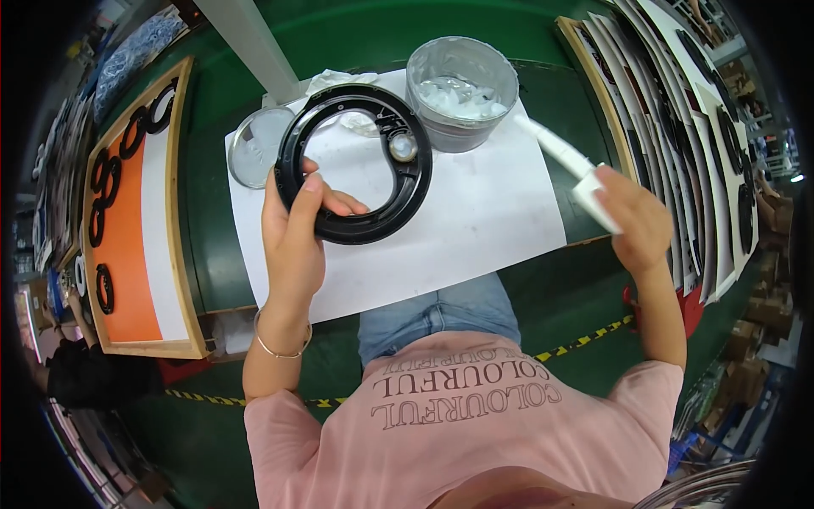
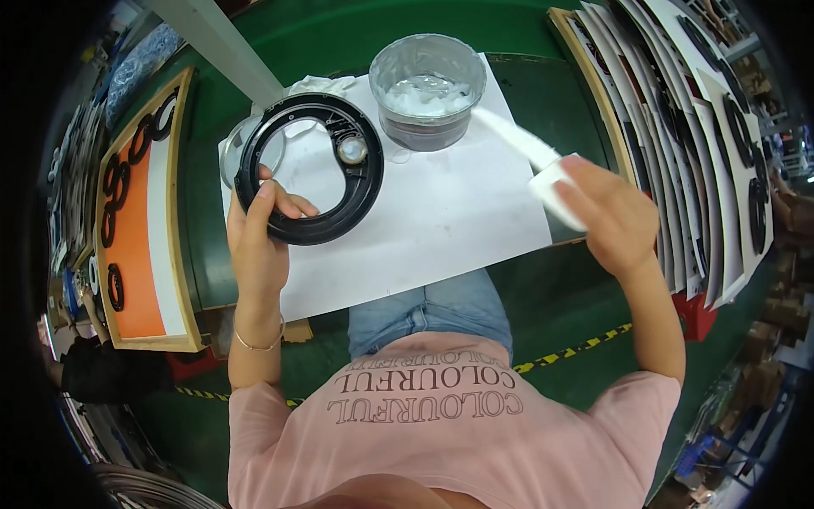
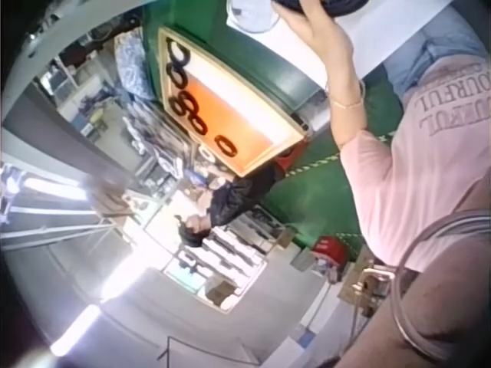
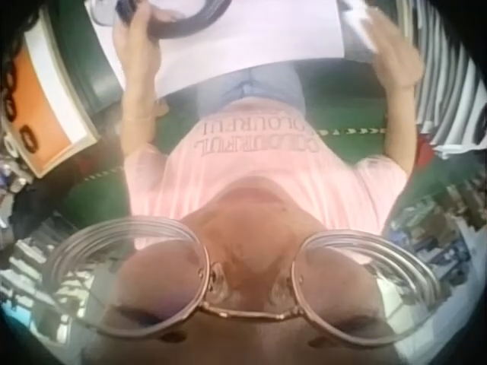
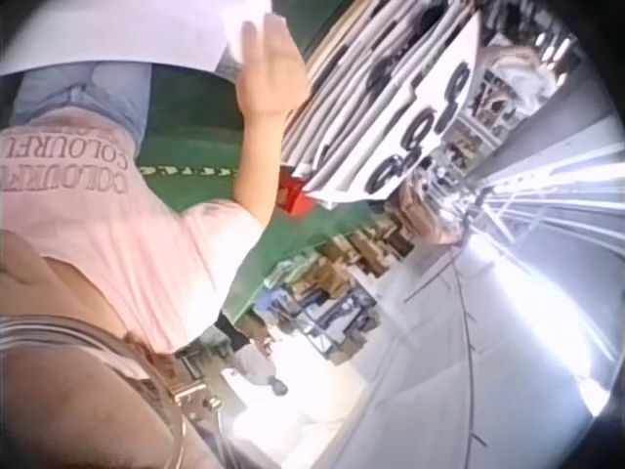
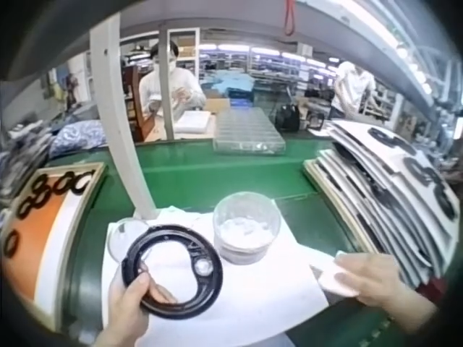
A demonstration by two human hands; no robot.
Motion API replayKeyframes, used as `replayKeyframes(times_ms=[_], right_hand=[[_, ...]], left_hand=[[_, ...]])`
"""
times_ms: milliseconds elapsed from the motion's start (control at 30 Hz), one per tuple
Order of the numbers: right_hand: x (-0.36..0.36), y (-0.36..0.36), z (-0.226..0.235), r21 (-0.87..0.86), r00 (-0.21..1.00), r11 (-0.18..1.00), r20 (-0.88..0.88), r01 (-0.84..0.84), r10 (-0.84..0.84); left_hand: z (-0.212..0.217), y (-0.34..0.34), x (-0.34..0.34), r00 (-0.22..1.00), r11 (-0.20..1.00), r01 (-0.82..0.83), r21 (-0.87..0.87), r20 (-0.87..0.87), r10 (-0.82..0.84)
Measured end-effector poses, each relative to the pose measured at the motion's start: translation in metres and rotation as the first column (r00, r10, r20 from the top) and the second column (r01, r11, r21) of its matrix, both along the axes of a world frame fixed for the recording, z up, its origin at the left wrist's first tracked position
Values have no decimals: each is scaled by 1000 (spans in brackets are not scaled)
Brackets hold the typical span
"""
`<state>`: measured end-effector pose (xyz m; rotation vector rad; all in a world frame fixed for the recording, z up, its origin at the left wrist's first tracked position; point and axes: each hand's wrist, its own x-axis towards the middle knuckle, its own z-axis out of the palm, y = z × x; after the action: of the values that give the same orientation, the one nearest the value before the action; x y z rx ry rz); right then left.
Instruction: Cleaning black plastic rings using a white cloth, a specialized scraper tool, and cleaning solution.
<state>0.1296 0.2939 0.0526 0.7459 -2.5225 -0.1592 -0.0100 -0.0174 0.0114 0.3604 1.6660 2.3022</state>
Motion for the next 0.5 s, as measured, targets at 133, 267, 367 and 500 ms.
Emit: replayKeyframes(times_ms=[133,267,367,500], right_hand=[[10,-23,-5,-888,954,407,100,213,-283],[-5,-48,9,-915,923,122,380,386,-67],[-11,-51,6,-900,905,94,426,425,-12],[-13,-51,4,-914,917,80,400,398,4]], left_hand=[[1,14,8,992,997,26,-69,-118,-34],[3,19,18,962,988,-4,-153,-270,-38],[4,20,22,949,984,-19,-179,-312,-38],[4,19,24,937,982,-34,-186,-348,-33]])
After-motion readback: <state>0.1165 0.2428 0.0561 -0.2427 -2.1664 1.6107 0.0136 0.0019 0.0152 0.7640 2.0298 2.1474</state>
